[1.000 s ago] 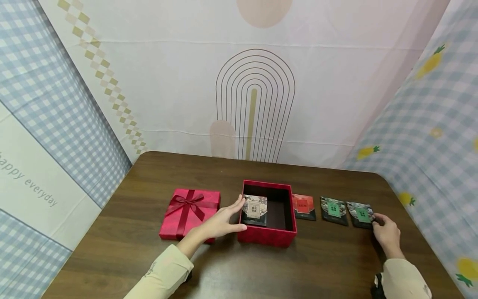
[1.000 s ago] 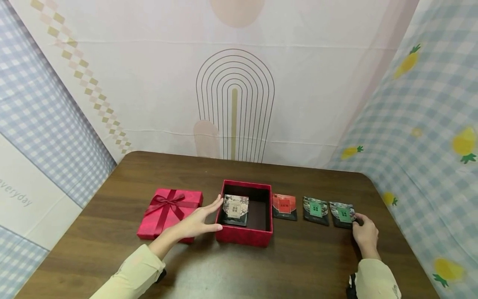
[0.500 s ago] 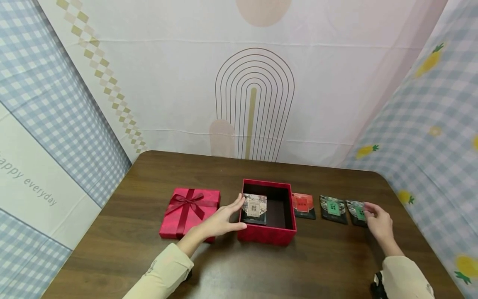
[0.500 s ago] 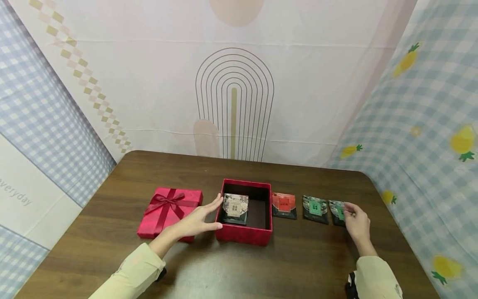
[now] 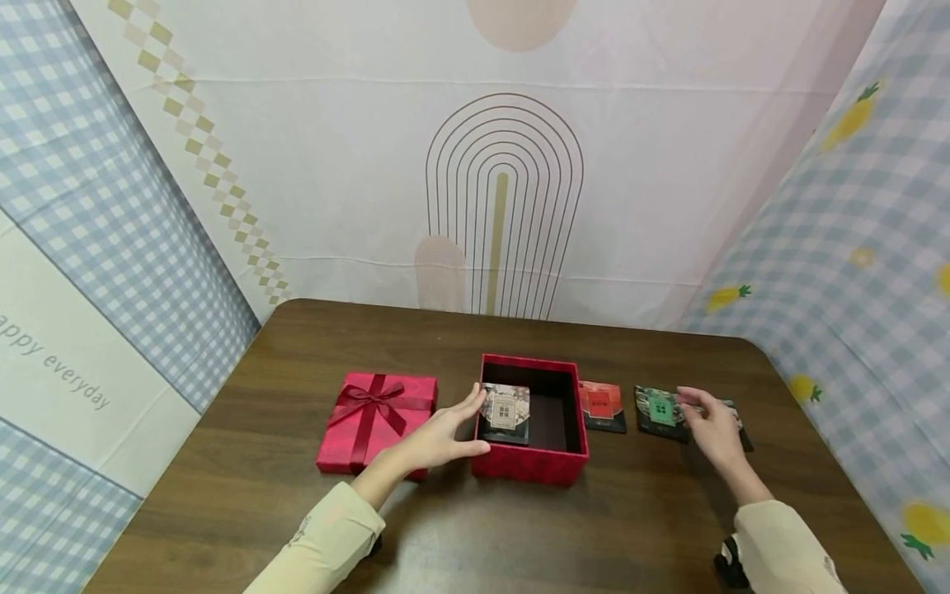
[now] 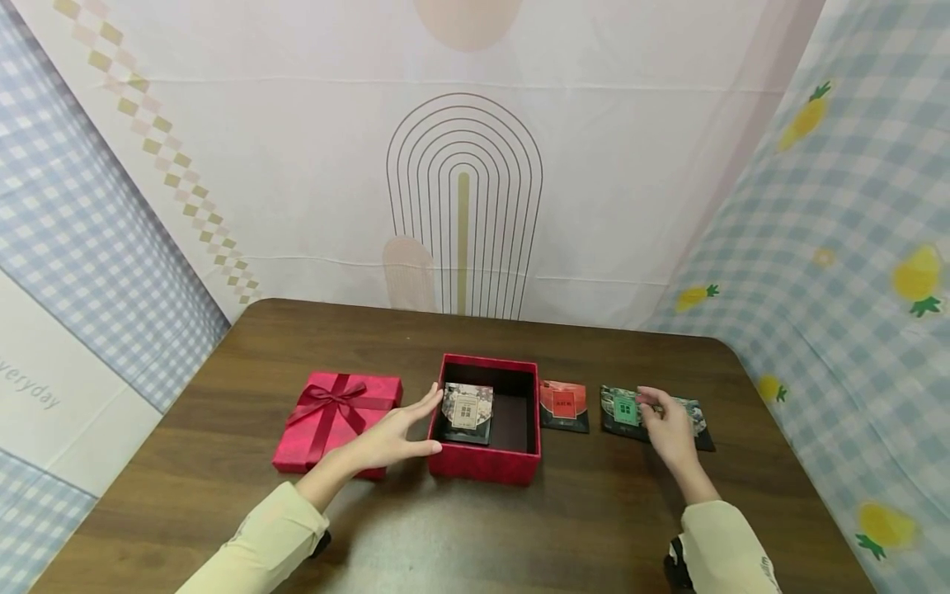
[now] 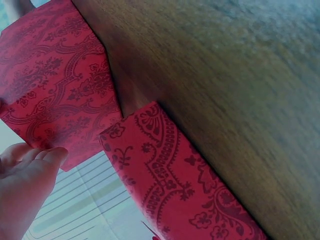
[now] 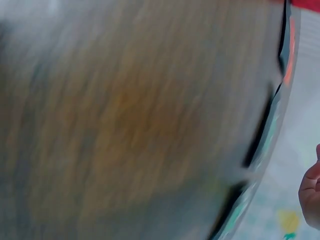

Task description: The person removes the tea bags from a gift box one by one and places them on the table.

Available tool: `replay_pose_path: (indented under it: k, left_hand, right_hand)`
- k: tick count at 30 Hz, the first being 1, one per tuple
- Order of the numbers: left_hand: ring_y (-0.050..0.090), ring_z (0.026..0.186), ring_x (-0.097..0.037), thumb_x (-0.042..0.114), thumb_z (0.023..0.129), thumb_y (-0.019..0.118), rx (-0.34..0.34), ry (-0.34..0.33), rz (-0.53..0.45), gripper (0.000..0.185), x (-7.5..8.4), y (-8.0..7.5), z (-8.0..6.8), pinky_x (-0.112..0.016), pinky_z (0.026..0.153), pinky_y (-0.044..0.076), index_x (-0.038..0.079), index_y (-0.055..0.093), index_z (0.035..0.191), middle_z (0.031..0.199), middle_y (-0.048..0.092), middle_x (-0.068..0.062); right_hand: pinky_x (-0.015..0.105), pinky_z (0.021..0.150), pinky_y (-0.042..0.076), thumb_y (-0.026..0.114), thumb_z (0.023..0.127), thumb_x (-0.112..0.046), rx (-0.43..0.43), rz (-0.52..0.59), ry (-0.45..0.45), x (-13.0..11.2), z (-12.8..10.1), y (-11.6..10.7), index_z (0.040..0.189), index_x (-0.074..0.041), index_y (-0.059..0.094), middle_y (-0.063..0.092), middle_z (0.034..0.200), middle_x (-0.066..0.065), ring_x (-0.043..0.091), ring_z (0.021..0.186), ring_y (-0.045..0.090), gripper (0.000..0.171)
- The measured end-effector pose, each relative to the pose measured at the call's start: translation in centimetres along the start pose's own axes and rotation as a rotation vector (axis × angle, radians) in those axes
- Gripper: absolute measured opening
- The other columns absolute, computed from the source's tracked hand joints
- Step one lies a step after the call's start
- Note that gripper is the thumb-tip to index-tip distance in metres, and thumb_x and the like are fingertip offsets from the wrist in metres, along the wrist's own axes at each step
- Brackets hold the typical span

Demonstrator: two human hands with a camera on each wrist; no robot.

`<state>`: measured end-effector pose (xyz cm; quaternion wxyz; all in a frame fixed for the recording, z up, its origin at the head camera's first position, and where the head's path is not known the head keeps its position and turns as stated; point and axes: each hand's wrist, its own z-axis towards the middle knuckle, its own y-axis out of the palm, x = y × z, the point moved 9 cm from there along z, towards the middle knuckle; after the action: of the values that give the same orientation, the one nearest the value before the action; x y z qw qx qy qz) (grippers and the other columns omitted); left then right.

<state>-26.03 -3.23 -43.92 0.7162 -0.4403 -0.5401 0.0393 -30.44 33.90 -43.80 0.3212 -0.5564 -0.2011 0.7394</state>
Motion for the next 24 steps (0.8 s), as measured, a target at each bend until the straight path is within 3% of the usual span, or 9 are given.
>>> replay_pose_path:
  k: [11, 15, 19, 24]
  left_hand:
    - [0.021, 0.135, -0.028, 0.032, 0.087, 0.062, 0.007, 0.003, -0.002, 0.079, 0.0, 0.0, -0.1, -0.043, 0.107, 0.024, 0.003, 0.017, 0.145, 0.151, 0.008, -0.017]
    - [0.022, 0.135, -0.029, 0.032, 0.087, 0.062, 0.010, 0.013, -0.009, 0.079, 0.0, 0.0, -0.1, -0.045, 0.107, 0.025, 0.001, 0.018, 0.144, 0.150, 0.008, -0.018]
    - [0.023, 0.134, -0.030, 0.032, 0.086, 0.062, 0.016, 0.019, -0.010, 0.079, 0.1, -0.1, -0.1, -0.045, 0.106, 0.025, 0.000, 0.018, 0.144, 0.150, 0.009, -0.018]
    - [0.023, 0.134, -0.031, 0.031, 0.086, 0.062, 0.020, 0.023, -0.001, 0.078, 0.4, -0.2, -0.2, -0.045, 0.106, 0.025, -0.001, 0.019, 0.144, 0.150, 0.010, -0.020]
  right_hand:
    - [0.023, 0.053, 0.044, 0.050, 0.093, -0.007, -0.139, 0.039, -0.049, -4.2, -0.1, 3.8, 0.116, 0.002, 0.056, 0.062, 0.105, 0.022, 0.024, 0.068, 0.057, 0.026]
    - [0.023, 0.054, 0.044, 0.052, 0.091, -0.004, -0.138, 0.052, -0.089, -5.6, -0.3, 4.6, 0.114, 0.003, 0.058, 0.063, 0.103, 0.021, 0.016, 0.068, 0.056, 0.025]
    - [0.023, 0.050, 0.041, 0.054, 0.088, 0.001, -0.132, 0.108, -0.134, -7.6, -0.3, 5.1, 0.112, 0.005, 0.059, 0.063, 0.089, 0.019, 0.007, 0.060, 0.049, 0.024]
    - [0.022, 0.053, 0.041, 0.054, 0.088, 0.002, -0.165, 0.173, -0.158, -11.9, -1.0, 5.6, 0.112, 0.006, 0.059, 0.064, 0.092, 0.022, 0.007, 0.066, 0.050, 0.024]
